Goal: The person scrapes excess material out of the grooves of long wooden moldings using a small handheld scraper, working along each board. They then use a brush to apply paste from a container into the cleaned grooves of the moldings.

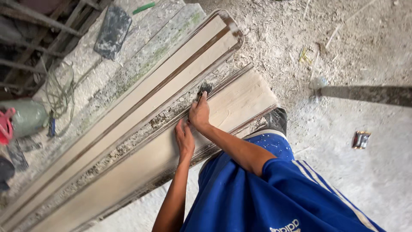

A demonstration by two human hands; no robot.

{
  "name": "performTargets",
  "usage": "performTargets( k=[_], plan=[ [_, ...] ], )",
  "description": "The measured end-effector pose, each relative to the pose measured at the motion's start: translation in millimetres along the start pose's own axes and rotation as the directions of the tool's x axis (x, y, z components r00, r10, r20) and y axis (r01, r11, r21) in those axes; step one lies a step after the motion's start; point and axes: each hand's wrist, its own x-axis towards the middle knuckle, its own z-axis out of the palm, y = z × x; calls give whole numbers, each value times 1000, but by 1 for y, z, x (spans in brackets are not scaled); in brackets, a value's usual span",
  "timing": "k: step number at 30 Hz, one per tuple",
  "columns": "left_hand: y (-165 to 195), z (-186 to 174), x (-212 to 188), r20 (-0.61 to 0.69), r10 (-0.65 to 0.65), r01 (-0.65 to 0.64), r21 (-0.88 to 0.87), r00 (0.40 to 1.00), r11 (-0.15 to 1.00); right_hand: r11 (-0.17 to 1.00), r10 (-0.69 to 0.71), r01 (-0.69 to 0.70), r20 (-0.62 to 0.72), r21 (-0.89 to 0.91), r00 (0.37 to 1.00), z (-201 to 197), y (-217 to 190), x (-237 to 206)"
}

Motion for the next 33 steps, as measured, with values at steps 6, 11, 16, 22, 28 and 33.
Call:
performTargets(
  k=[6,11,16,22,28,33],
  plan=[
    [-30,-18,-23,148,71,-100,198,986,975,694,455,-547,303,467,837,-13,9,10],
    [-51,-27,-38,200,87,-131,218,976,967,957,187,-203,94,207,978,-11,-14,-17],
    [-59,-37,-44,267,136,-185,169,954,968,781,394,-439,194,444,898,-14,-7,-11],
    [-58,-45,-47,277,121,-175,180,953,968,970,143,-148,41,191,989,-2,6,-22],
    [-61,-50,-43,315,128,-204,220,940,954,466,482,-365,115,806,868,-57,7,67],
    [-64,-46,-34,352,100,-213,300,931,930,921,248,-275,130,276,960,3,-6,-60]
  ],
)
